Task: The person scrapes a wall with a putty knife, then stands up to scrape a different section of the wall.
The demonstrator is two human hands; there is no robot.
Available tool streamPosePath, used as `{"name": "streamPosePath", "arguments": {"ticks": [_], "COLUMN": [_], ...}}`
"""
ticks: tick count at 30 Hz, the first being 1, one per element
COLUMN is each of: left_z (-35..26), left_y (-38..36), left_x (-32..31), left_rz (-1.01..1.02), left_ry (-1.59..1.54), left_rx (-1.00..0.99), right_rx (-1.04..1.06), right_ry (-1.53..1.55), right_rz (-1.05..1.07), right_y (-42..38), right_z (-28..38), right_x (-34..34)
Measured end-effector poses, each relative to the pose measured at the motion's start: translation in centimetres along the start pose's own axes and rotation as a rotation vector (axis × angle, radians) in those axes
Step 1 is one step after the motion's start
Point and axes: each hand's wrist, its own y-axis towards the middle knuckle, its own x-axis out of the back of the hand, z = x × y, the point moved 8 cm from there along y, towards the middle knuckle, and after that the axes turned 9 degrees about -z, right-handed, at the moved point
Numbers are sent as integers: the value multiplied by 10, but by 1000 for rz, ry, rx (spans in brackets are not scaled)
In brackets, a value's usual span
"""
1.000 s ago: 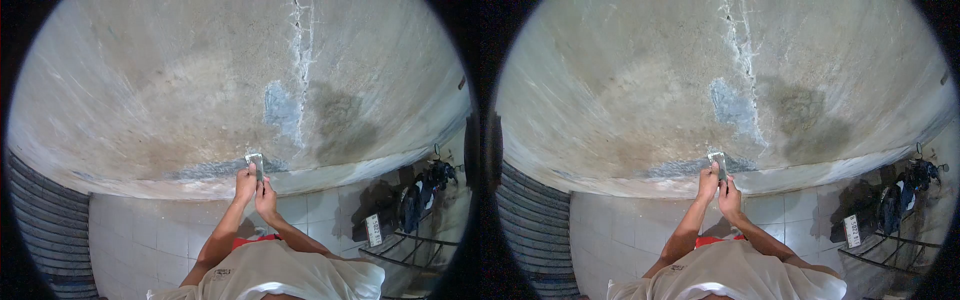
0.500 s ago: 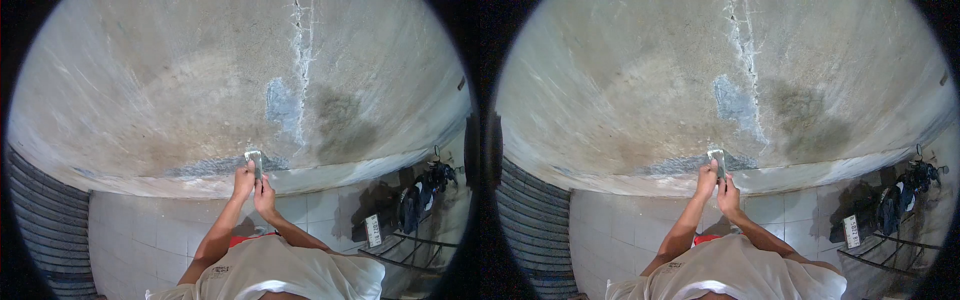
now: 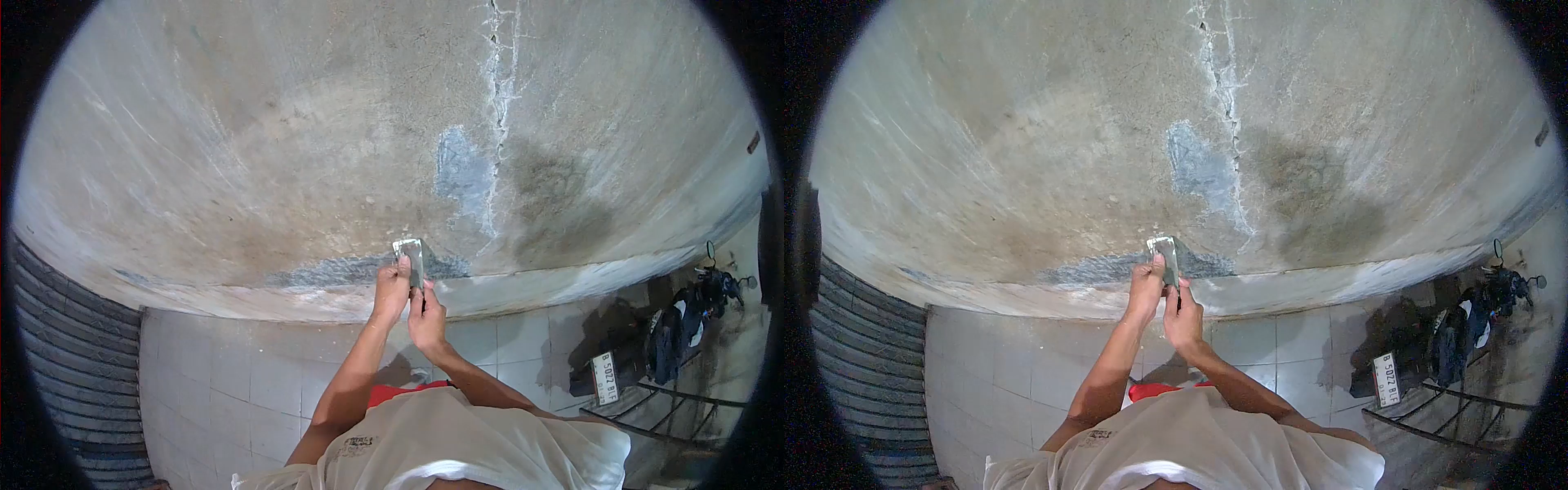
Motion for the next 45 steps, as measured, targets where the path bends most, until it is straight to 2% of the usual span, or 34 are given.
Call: {"name": "streamPosePath", "arguments": {"ticks": [2,5,7,8,10,12,17,19,22,25,26,28,31,32,35,37,39,40,43,44,45], "left_z": [12,1,0,2,3,11,-5,2,-23,-7,7,2,8,11,13,-7,-28,-16,8,19,2], "left_y": [-6,-8,-4,-6,-6,-3,-10,-11,-5,-6,-8,-6,2,5,-3,1,-3,5,1,10,8], "left_x": [-2,0,3,2,3,1,5,4,10,8,8,7,10,10,8,8,10,14,6,9,9], "left_rz": [-5,-6,-17,-25,-31,-30,3,-5,-12,17,10,8,3,-10,-32,-34,-26,-37,38,-5,-6], "left_ry": [-17,-9,16,-26,-64,-34,-92,-54,45,-25,-9,4,24,22,18,18,121,176,30,77,79], "left_rx": [88,78,42,44,30,82,6,38,-97,-8,86,35,6,2,18,30,-115,-130,-44,-57,-64], "right_rx": [-36,105,-123,-128,17,23,-41,37,97,-11,-7,98,92,-10,72,67,23,2,42,52,60], "right_ry": [-65,75,-124,-129,-32,-18,-81,21,51,-21,-22,68,80,40,8,61,77,38,19,71,123], "right_rz": [23,-47,73,76,18,10,50,8,-20,17,19,-29,-50,29,-45,-44,-29,5,14,-17,-49], "right_y": [-7,-3,-4,-7,-5,-6,-9,-10,-2,-6,-9,-11,-4,-4,-14,-3,-8,-6,-6,-6,-5], "right_z": [-14,0,0,-11,-17,-16,-13,-18,3,4,-2,2,14,4,-13,14,16,13,1,5,11], "right_x": [-2,-2,-4,-4,-6,-7,-10,-13,-12,-7,-7,-7,-8,-12,-10,-9,-3,-4,-10,-9,-7]}}
